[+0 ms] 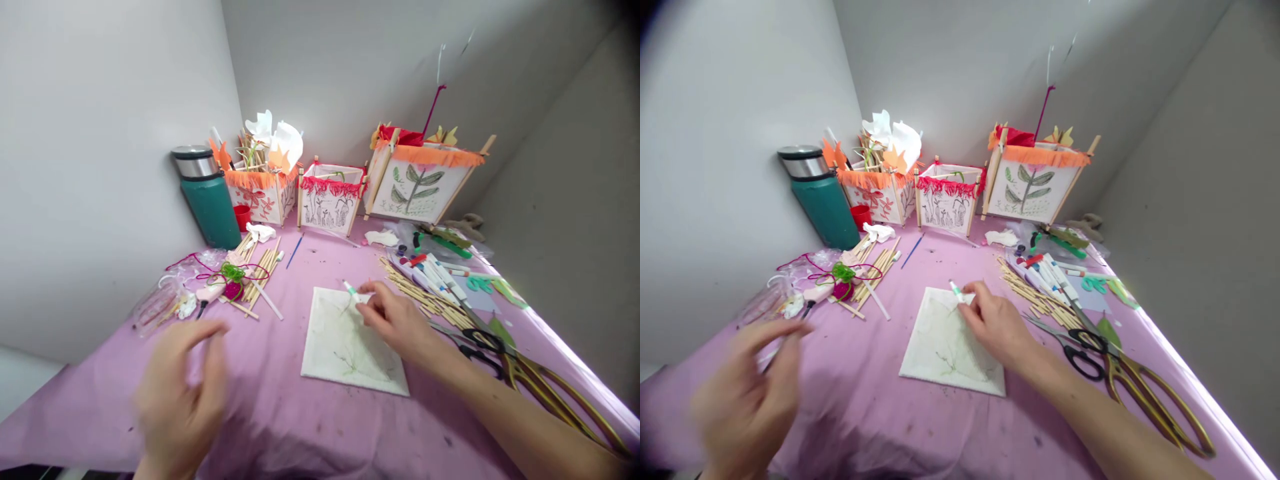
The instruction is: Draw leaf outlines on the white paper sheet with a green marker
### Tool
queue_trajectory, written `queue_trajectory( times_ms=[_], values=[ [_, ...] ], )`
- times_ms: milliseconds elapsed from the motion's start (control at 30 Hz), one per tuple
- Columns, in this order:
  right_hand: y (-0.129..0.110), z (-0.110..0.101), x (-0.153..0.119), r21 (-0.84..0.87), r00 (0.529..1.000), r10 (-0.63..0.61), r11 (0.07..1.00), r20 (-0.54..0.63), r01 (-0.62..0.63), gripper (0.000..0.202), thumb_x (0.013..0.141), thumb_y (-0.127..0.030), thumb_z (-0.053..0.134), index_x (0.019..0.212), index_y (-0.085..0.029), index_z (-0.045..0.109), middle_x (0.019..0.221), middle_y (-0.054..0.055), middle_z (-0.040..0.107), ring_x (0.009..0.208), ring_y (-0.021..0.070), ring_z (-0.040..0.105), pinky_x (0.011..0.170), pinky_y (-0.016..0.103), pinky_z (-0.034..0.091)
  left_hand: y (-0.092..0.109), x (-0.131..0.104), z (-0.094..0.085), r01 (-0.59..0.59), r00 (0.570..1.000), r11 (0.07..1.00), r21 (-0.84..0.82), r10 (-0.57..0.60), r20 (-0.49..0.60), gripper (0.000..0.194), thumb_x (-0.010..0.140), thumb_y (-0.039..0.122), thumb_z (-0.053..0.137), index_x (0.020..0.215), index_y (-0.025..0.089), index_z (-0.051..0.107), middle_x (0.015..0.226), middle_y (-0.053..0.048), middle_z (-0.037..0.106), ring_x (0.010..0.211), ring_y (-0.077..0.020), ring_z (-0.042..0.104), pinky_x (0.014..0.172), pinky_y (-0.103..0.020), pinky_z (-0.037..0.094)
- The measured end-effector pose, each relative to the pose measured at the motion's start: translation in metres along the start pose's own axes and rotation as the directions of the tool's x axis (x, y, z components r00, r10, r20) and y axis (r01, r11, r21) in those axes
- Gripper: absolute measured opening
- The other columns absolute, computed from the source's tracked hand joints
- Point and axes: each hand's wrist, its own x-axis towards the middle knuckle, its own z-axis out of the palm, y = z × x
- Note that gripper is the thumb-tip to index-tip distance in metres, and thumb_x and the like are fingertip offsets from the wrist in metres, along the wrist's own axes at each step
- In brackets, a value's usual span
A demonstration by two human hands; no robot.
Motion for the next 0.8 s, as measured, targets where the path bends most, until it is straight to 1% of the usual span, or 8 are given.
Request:
queue_trajectory(
  times_ms=[33, 100, 233, 367, 433, 500, 667, 800],
  values=[
    [0.004, -0.001, 0.004, 0.139, 0.999, 0.024, 0.99, -0.025, -0.02, 0.032, 0.088, -0.036, 0.046, 0.114, -0.018, 0.052, 0.064, -0.002, 0.059, 0.054, 0.0126, 0.049, 0.055, 0.025, 0.034, 0.014, 0.009, 0.011, -0.195, 0.981, 0.976, 0.095, 0.196, 0.003, 0.031, 0.084, 0.041, 0.046, 0.105, 0.024, 0.061, 0.111, -0.004, 0.063, 0.108, -0.0268, 0.055, 0.091, -0.037, 0.045],
    [0.01, 0.0, 0.01, 0.427, 0.994, 0.099, 0.901, -0.034, -0.075, 0.038, 0.086, -0.039, 0.049, 0.119, -0.021, 0.05, 0.061, -0.004, 0.057, 0.048, 0.0107, 0.043, 0.048, 0.023, 0.032, 0.041, 0.034, 0.04, -0.477, 0.873, 0.846, 0.238, 0.424, 0.24, 0.026, 0.089, 0.03, 0.041, 0.1, 0.022, 0.063, 0.103, -0.005, 0.066, 0.098, -0.0216, 0.059, 0.088, -0.034, 0.045],
    [0.016, 0.009, 0.013, 0.842, 0.971, 0.237, 0.515, 0.044, -0.164, 0.032, 0.081, -0.042, 0.055, 0.104, -0.02, 0.056, 0.061, -0.004, 0.056, 0.044, 0.0085, 0.042, 0.041, 0.02, 0.029, 0.066, 0.084, 0.102, -0.684, 0.677, 0.605, 0.407, 0.318, 0.664, 0.023, 0.083, 0.017, 0.047, 0.097, 0.02, 0.065, 0.1, -0.008, 0.065, 0.089, -0.0207, 0.063, 0.078, -0.031, 0.048],
    [0.021, 0.015, 0.011, 0.964, 0.975, 0.2, 0.221, 0.1, -0.145, 0.03, 0.075, -0.032, 0.059, 0.102, -0.02, 0.055, 0.075, 0.001, 0.063, 0.053, 0.0108, 0.053, 0.045, 0.021, 0.035, 0.055, 0.104, 0.134, -0.75, 0.595, 0.505, 0.428, 0.233, 0.769, 0.023, 0.081, 0.015, 0.046, 0.097, 0.015, 0.062, 0.099, -0.012, 0.063, 0.086, -0.0239, 0.063, 0.074, -0.034, 0.048],
    [0.024, 0.016, 0.011, 0.975, 0.986, 0.159, 0.211, 0.043, -0.076, 0.036, 0.073, -0.029, 0.063, 0.106, -0.021, 0.052, 0.086, 0.003, 0.066, 0.062, 0.0124, 0.058, 0.05, 0.022, 0.04, 0.048, 0.105, 0.139, -0.752, 0.598, 0.502, 0.427, 0.248, 0.762, 0.023, 0.081, 0.015, 0.045, 0.097, 0.015, 0.061, 0.098, -0.012, 0.063, 0.086, -0.0237, 0.063, 0.073, -0.034, 0.048],
    [0.028, 0.016, 0.011, 0.955, 0.984, 0.167, 0.296, -0.061, 0.009, 0.038, 0.074, -0.03, 0.067, 0.107, -0.022, 0.05, 0.088, 0.003, 0.067, 0.065, 0.0119, 0.059, 0.054, 0.022, 0.043, 0.044, 0.109, 0.14, -0.759, 0.587, 0.507, 0.409, 0.259, 0.767, 0.022, 0.08, 0.015, 0.045, 0.095, 0.015, 0.06, 0.097, -0.012, 0.063, 0.084, -0.0231, 0.063, 0.072, -0.033, 0.047],
    [0.036, 0.012, 0.015, 0.842, 0.919, 0.273, 0.529, -0.284, 0.103, 0.027, 0.086, -0.043, 0.056, 0.096, -0.018, 0.055, 0.062, -0.003, 0.058, 0.048, 0.0077, 0.05, 0.048, 0.02, 0.04, 0.042, 0.134, 0.136, -0.751, 0.587, 0.553, 0.361, 0.308, 0.749, 0.016, 0.077, 0.016, 0.047, 0.085, 0.018, 0.061, 0.091, -0.008, 0.064, 0.081, -0.0212, 0.061, 0.071, -0.031, 0.045],
    [0.041, 0.01, 0.019, 0.864, 0.866, 0.394, 0.497, -0.307, 0.081, 0.031, 0.083, -0.048, 0.059, 0.082, -0.017, 0.058, 0.054, -0.005, 0.05, 0.045, 0.0061, 0.043, 0.042, 0.018, 0.035, 0.034, 0.149, 0.136, -0.725, 0.62, 0.596, 0.344, 0.347, 0.704, 0.016, 0.077, 0.015, 0.046, 0.084, 0.019, 0.06, 0.092, -0.006, 0.063, 0.079, -0.0195, 0.06, 0.072, -0.03, 0.044]
  ],
)
